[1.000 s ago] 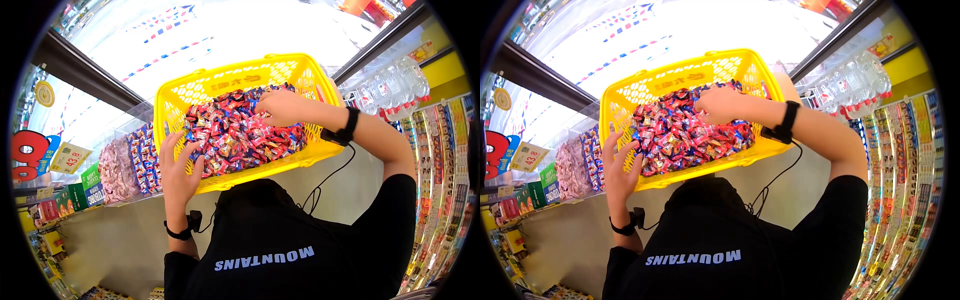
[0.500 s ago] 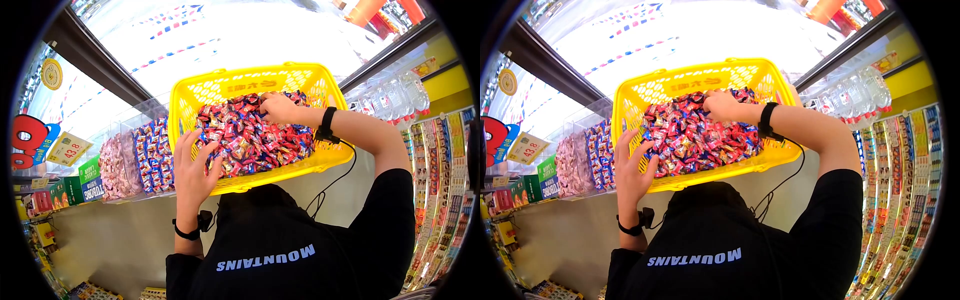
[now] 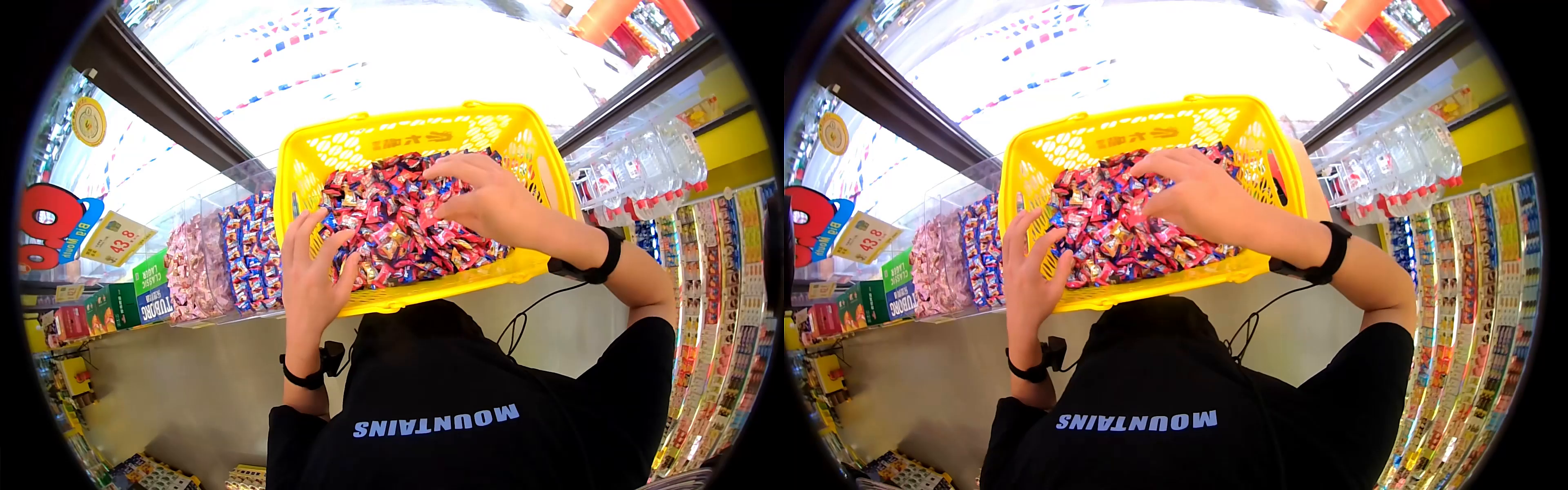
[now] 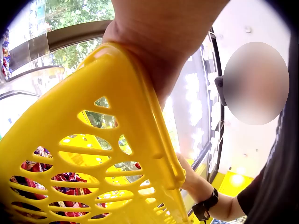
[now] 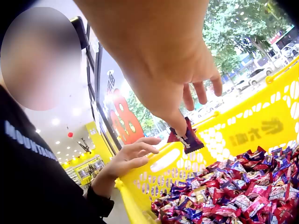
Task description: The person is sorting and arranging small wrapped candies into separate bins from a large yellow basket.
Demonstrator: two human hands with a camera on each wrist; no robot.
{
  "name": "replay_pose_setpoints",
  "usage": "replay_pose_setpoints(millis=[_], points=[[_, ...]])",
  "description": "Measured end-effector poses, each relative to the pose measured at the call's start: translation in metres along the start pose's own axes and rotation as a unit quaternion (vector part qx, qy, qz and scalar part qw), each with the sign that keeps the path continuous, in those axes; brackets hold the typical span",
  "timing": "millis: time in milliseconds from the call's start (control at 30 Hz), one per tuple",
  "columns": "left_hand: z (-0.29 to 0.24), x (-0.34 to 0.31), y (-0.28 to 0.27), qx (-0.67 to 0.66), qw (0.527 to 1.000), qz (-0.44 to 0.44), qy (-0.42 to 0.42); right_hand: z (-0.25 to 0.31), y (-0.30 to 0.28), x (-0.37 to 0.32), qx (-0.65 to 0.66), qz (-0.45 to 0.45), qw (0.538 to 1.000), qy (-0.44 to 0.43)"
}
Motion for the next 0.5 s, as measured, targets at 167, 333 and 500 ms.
replay_pose_setpoints(millis=[167,333,500], points=[[0.001,0.000,0.002,0.014,1.000,0.004,0.009,0.016,-0.001,-0.016,-0.032,-0.019,0.999,-0.010],[-0.005,-0.002,0.000,0.029,0.999,0.008,0.019,0.025,-0.004,-0.030,-0.008,-0.034,0.999,0.010],[-0.034,-0.009,-0.006,-0.025,0.997,0.036,0.060,0.054,0.001,-0.036,-0.039,-0.095,0.995,-0.019]])
Point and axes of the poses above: each hand's wrist, its own x-axis towards the middle knuckle, its own y-axis out of the palm, z = x × y, the point moved 1 cm from there along x, towards the middle knuckle, and after that the axes turned 13 degrees about -y, right-handed, at the moved point
